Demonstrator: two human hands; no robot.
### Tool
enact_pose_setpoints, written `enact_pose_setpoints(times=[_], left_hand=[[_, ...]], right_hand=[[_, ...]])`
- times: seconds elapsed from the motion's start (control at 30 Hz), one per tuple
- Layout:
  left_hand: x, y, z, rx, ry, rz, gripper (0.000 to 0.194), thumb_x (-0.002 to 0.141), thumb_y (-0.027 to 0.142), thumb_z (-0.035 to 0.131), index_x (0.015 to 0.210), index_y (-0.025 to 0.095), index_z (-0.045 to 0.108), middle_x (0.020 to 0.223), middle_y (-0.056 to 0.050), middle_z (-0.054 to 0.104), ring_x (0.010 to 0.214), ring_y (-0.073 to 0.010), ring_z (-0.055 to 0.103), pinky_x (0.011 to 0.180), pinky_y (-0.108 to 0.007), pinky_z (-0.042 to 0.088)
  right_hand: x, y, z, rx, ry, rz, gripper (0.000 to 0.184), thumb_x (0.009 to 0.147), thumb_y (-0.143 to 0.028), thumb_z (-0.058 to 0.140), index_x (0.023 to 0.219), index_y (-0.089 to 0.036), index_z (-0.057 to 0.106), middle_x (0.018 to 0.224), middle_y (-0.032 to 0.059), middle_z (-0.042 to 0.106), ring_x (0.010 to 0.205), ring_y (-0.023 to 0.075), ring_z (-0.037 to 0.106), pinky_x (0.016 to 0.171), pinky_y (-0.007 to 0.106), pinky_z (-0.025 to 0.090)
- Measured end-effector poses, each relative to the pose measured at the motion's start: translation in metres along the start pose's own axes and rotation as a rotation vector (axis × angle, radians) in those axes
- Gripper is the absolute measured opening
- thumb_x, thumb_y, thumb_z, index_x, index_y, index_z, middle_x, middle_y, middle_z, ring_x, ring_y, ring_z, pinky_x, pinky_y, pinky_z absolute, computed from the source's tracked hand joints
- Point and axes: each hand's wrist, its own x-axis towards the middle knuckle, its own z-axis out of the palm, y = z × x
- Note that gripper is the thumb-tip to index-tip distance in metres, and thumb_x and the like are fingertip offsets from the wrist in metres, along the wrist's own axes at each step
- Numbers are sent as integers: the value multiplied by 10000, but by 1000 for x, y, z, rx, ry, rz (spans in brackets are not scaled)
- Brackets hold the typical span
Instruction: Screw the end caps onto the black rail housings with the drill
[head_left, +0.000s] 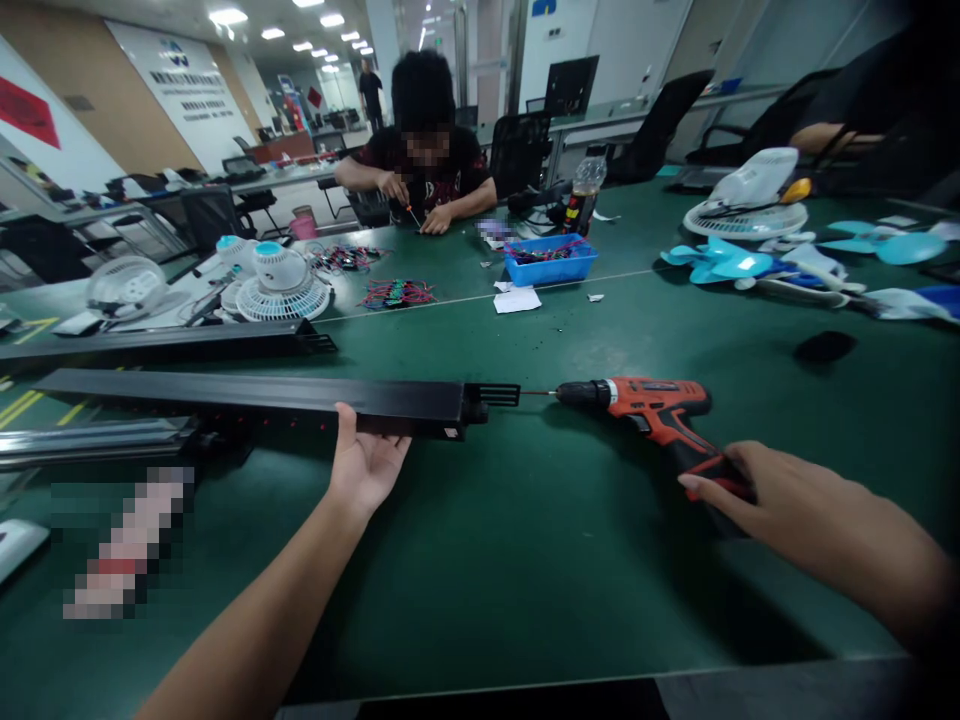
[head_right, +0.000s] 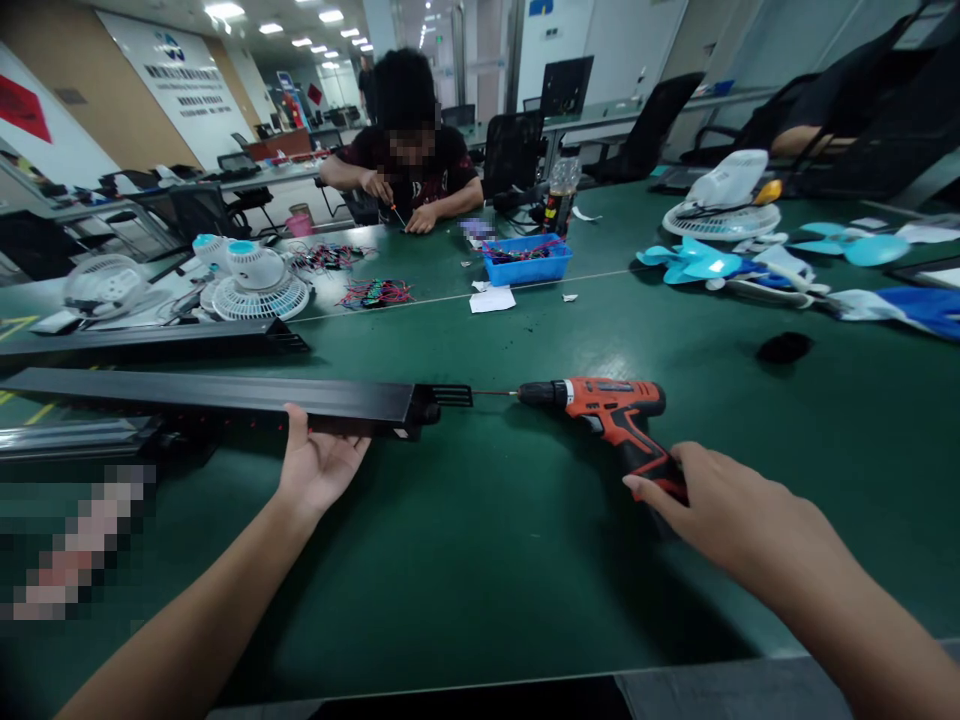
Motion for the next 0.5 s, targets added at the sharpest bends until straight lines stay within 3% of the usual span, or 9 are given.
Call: enact_pose_setpoints(times=[0.13,0.27,0.5], left_hand=[[0,-5,0,24,-2,23,620,951,689,736,1372,235,725,1273,-128,797,1250,-285,734,1115,-404,571],[-2,-10,10,43,86,71,512,998,644,672,1259,212,757,1214,-102,812,1143,-252,752,1076,-381,587],[-4,-16,21,-11,213,136,374,1032,519,654,1196,198,753,1103,-66,830,990,-206,779,945,-304,627]], right_hand=[[15,8,9,223,-80,-70,294,930,-554,629,784,-304,575,784,142,754,753,386,716,704,472,501],[30,-5,6,231,21,-171,318,948,-527,642,768,-269,588,873,189,755,792,362,676,736,446,457],[57,-15,-3,545,-52,-46,309,795,-319,815,611,-247,576,693,82,663,676,274,582,676,380,394]])
